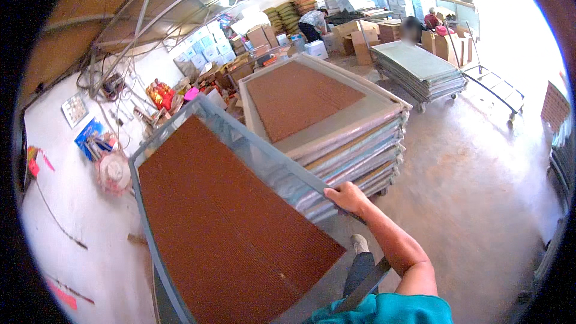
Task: The person repeatedly picks up rectangular trays from a stack and places them onto a conveyor belt. They then pick up small brown cardboard pieces from the belt and arrange them inside the trays. The person continues this cycle of loading trays and arranging cardboard pieces throughout the video.
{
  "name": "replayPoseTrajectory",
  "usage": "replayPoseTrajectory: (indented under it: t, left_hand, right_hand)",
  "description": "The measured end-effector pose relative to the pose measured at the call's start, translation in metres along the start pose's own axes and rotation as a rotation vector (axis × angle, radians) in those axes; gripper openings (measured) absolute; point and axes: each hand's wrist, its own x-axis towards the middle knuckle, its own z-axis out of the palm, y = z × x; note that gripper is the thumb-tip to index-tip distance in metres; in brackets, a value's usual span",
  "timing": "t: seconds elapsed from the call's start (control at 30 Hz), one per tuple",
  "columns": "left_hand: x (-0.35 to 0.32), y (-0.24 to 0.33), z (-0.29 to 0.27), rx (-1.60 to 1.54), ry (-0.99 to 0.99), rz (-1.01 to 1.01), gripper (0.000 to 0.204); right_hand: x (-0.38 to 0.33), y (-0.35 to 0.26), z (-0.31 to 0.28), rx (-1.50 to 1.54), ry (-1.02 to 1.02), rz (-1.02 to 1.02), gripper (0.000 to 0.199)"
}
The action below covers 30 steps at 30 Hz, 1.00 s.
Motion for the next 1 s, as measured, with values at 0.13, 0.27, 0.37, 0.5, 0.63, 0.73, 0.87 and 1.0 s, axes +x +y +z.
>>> replayPoseTrajectory:
  t: [0.13,0.27,0.37,0.5,0.63,0.73,0.87,1.0]
  left_hand:
    - [0.037,0.023,0.162,0.006,-0.126,-0.074,0.036]
    - [0.085,0.055,0.334,0.106,-0.248,-0.051,0.037]
    - [0.105,0.083,0.446,0.180,-0.368,-0.049,0.038]
    - [0.143,0.101,0.561,0.267,-0.518,-0.050,0.039]
    - [0.225,0.078,0.625,0.316,-0.576,-0.105,0.037]
    - [0.245,0.069,0.657,0.436,-0.449,-0.098,0.037]
    - [0.187,0.067,0.688,0.553,-0.406,-0.047,0.047]
    - [0.229,0.036,0.666,0.934,-0.568,0.197,0.043]
  right_hand:
    - [0.112,0.014,-0.075,0.142,0.098,0.033,0.050]
    - [0.220,0.002,-0.161,0.214,0.249,0.091,0.044]
    - [0.292,0.000,-0.216,0.268,0.303,0.169,0.041]
    - [0.373,0.037,-0.270,0.156,0.427,0.153,0.040]
    - [0.405,0.025,-0.280,0.121,0.389,0.299,0.041]
    - [0.436,0.045,-0.286,0.106,0.377,0.350,0.043]
    - [0.447,0.050,-0.284,-0.122,0.431,0.361,0.042]
    - [0.457,0.068,-0.290,-0.823,0.323,0.203,0.038]
